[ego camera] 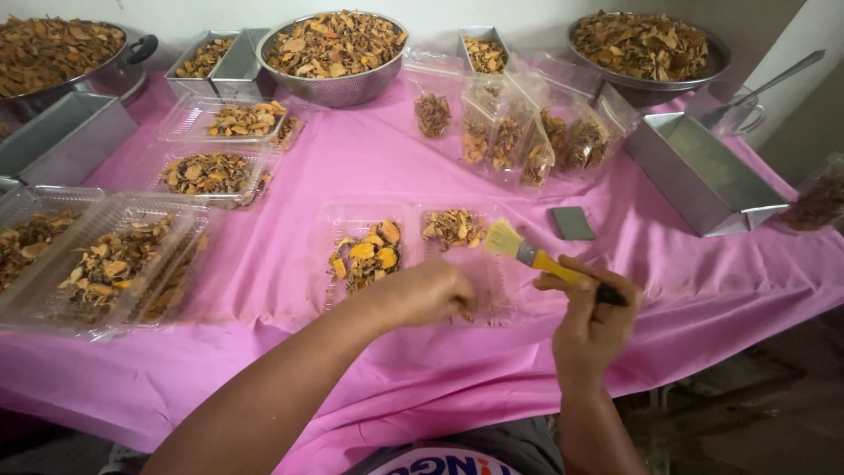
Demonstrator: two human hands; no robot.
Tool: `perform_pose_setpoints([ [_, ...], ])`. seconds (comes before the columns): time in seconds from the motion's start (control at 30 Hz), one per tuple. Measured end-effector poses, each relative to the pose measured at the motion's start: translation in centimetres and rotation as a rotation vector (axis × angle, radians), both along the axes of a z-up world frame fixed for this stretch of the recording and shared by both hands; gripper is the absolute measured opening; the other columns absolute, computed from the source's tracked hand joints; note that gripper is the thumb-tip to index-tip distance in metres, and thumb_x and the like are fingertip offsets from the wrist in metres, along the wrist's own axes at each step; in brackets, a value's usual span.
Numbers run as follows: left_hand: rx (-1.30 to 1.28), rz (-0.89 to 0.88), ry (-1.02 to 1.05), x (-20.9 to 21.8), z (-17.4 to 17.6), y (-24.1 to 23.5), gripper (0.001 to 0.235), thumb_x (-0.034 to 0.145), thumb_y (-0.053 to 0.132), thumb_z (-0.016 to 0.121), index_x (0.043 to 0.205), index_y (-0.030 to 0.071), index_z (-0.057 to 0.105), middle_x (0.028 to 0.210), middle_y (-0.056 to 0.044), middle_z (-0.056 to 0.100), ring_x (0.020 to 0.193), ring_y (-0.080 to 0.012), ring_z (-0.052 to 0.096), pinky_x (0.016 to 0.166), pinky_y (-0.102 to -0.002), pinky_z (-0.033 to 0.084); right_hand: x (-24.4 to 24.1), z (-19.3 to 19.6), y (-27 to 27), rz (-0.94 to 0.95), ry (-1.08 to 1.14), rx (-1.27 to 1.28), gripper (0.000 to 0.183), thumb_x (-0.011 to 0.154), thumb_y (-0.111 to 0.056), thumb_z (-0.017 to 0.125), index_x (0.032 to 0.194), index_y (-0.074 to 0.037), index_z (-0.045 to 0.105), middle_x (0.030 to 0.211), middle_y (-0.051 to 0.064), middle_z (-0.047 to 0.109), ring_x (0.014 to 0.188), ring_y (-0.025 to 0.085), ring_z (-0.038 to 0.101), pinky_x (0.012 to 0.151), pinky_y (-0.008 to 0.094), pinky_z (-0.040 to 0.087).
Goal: The person packages dried tea ingredients into plastic containers and bags by hand, using a brush to clean and arrange them.
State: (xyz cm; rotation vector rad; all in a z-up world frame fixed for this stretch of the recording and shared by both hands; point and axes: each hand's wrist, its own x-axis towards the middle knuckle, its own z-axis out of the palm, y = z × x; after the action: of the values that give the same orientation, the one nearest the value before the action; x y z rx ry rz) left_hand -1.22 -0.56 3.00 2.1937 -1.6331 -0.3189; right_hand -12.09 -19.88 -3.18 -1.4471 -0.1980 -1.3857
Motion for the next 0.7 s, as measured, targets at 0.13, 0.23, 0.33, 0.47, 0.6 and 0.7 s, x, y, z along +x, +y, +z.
perform_pose_setpoints([
  [0.13, -0.079, 0.202, 0.144, 0.2, 2.5, 0.1, 0.022, 0.083, 0.006, 0.074, 0.1, 0.018, 0.082, 0.094, -0.003, 0.079, 0.092, -0.0216, 0.077, 0.085, -0.031, 0.061, -1.1, 0.4, -0.5, 0.123, -0.051, 0.122, 0.011, 0.112, -0.008, 0.043, 0.121, -0.002, 0.039, 0.11, 0.031, 0.067, 0.072, 0.037, 0.074, 0.068, 0.043, 0.066],
  [0.23, -0.036, 0.646, 0.562, -1.4, 7.4, -0.1, 0.022, 0.093, 0.008, 0.069, 0.113, 0.014, 0.076, 0.119, -0.003, 0.079, 0.096, -0.0108, 0.077, 0.088, -0.02, 0.066, -2.9, 2.0, 1.4, 0.167, -0.027, 0.21, 0.013, 0.111, -0.003, 0.047, 0.123, -0.006, 0.042, 0.109, 0.028, 0.067, 0.071, 0.035, 0.072, 0.07, 0.045, 0.068],
  [0.33, -0.352, 0.815, 1.06, 0.9, 4.7, -0.4, 0.036, 0.081, -0.002, 0.075, 0.117, 0.001, 0.074, 0.116, -0.014, 0.077, 0.097, -0.0222, 0.074, 0.097, -0.029, 0.061, -3.5, 2.5, 2.1, 0.227, 0.019, 0.136, 0.01, 0.111, -0.009, 0.051, 0.12, -0.006, 0.048, 0.102, 0.019, 0.07, 0.072, 0.029, 0.076, 0.068, 0.041, 0.071],
  [0.47, -0.467, 0.791, 1.1, 1.5, 5.8, -0.6, 0.036, 0.081, 0.006, 0.075, 0.116, 0.001, 0.072, 0.117, -0.013, 0.074, 0.103, -0.0259, 0.073, 0.105, -0.039, 0.054, -3.5, 2.7, 1.7, 0.152, 0.092, 0.15, 0.014, 0.11, -0.012, 0.051, 0.118, -0.002, 0.046, 0.101, 0.024, 0.069, 0.064, 0.03, 0.073, 0.063, 0.04, 0.069],
  [0.6, -0.368, 0.846, 0.652, 3.6, 5.9, -2.2, 0.03, 0.088, 0.017, 0.074, 0.117, 0.011, 0.073, 0.122, -0.007, 0.076, 0.107, -0.0199, 0.074, 0.107, -0.036, 0.056, -3.5, 2.4, 1.3, 0.057, 0.122, 0.16, 0.011, 0.111, -0.006, 0.046, 0.119, -0.001, 0.041, 0.103, 0.027, 0.066, 0.064, 0.035, 0.071, 0.067, 0.044, 0.067],
  [0.7, -0.315, 0.788, 0.344, 7.7, 3.1, -4.2, 0.026, 0.094, 0.015, 0.067, 0.119, 0.012, 0.075, 0.125, -0.006, 0.074, 0.111, -0.0205, 0.073, 0.107, -0.037, 0.054, -3.7, 2.7, 1.1, 0.055, 0.128, 0.119, 0.011, 0.11, -0.006, 0.048, 0.118, 0.001, 0.043, 0.105, 0.028, 0.067, 0.066, 0.033, 0.072, 0.068, 0.042, 0.067],
])
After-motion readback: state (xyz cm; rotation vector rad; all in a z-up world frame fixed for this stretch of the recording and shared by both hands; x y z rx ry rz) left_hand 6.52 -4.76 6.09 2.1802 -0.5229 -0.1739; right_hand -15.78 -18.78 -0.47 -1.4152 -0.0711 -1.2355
